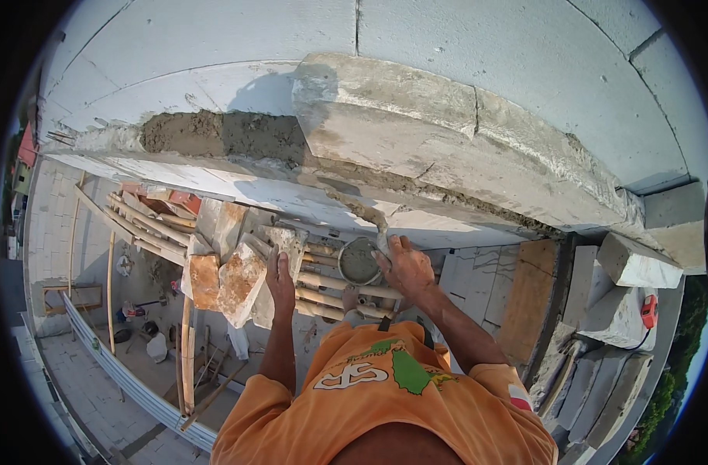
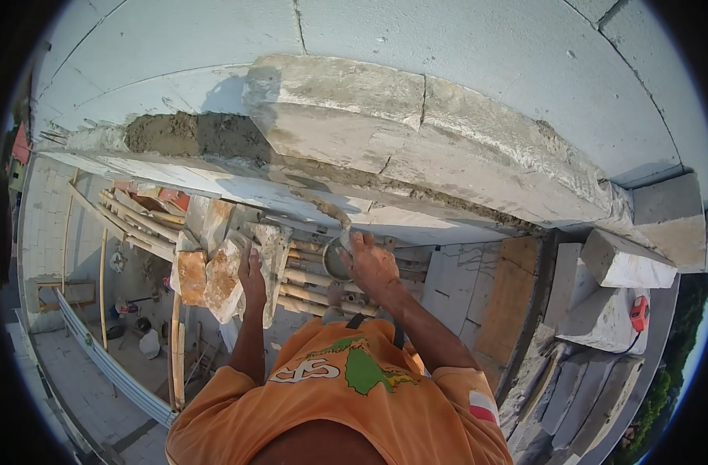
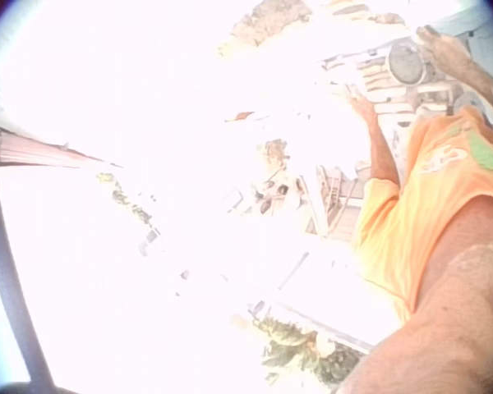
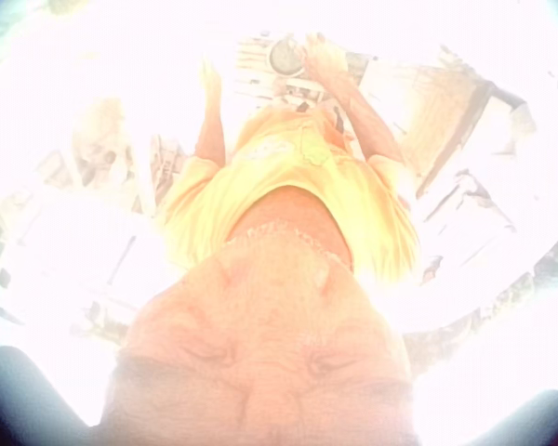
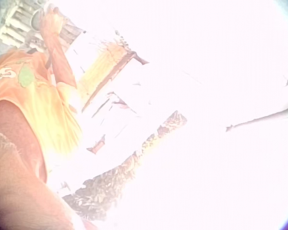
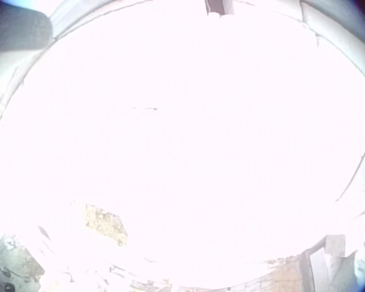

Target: The person applies mortar onto a wall ledge using a trowel, positions a stone block on top, and uses a hammer to tap the block firmly into place.

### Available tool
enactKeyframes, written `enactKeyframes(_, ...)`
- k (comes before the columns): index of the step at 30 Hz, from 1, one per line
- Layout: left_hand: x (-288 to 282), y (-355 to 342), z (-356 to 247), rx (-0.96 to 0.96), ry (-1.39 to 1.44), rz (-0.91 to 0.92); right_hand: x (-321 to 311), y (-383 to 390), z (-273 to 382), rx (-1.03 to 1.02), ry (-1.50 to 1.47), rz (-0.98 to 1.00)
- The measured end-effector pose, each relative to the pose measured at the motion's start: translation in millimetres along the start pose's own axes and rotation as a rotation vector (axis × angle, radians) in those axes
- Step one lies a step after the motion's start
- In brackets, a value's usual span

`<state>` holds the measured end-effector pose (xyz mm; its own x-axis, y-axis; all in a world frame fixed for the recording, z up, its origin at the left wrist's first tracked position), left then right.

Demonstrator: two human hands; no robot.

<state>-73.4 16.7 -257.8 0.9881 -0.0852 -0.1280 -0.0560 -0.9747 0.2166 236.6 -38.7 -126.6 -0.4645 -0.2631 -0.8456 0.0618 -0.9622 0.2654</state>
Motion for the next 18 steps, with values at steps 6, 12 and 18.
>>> enactKeyframes(6,-10.8,18.8,20.7,-0.006,0.019,-0.027,-4.3,-27.6,35.0,0.111,-0.172,-0.020)
enactKeyframes(12,-17.8,26.9,36.9,-0.063,-0.080,-0.003,-21.8,-10.2,2.1,0.257,-0.234,-0.031)
enactKeyframes(18,-42.8,23.3,38.5,-0.068,-0.092,-0.022,-70.1,1.4,-11.0,0.266,-0.123,-0.023)
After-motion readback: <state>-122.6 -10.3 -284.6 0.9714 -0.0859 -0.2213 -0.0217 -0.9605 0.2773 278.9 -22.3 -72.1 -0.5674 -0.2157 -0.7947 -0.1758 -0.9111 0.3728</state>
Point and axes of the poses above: each hand's wrist, its own y-axis away from the middle knuckle, its own x-axis out of the palm, z = x × y, the point moved 5 cm from there along -y, towards the middle knuckle, and after that the axes turned 11 degrees about z, right-handed, at the moved point
